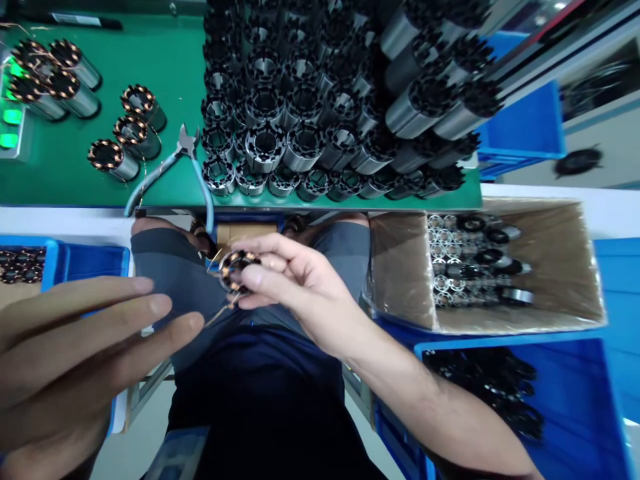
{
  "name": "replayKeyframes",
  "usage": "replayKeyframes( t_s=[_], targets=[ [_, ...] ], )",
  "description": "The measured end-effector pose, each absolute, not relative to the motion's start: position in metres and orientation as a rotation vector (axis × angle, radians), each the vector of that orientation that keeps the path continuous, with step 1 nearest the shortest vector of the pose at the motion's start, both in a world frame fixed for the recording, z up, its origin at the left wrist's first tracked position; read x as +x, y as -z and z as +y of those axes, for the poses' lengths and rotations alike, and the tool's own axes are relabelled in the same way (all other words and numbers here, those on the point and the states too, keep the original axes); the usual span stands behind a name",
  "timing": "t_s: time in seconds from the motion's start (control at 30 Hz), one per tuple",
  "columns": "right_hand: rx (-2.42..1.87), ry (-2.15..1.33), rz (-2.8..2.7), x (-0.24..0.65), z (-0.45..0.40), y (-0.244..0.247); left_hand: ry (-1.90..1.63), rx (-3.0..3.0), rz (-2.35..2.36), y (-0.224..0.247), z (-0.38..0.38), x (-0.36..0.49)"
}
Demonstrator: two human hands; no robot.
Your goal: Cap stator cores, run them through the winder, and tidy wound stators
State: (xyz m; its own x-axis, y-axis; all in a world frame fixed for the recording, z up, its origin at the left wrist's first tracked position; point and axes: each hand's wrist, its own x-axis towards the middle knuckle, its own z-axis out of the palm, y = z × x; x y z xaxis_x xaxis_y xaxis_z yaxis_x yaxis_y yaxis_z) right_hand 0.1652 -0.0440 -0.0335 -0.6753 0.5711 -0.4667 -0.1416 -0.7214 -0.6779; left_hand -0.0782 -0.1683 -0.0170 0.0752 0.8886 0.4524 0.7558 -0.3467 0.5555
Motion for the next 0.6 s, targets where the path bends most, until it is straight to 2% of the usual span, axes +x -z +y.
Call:
replayKeyframes(
  t_s=[0.13,0.23,0.43,0.6],
  targets=[
    [-0.914,-2.246,-0.860,0.171,-0.042,0.031,-0.989,2.403,1.606,0.072,-0.159,-0.073],
    [-0.869,-2.142,-1.039,0.173,-0.045,0.032,-1.003,2.029,1.624,0.093,-0.153,-0.062],
    [-0.908,-1.986,-1.275,0.165,-0.053,0.040,-1.410,1.488,1.596,0.057,-0.147,-0.048],
    [-0.811,-2.051,-1.247,0.166,-0.053,0.046,-1.394,1.204,1.419,0.064,-0.147,-0.034]
  ],
)
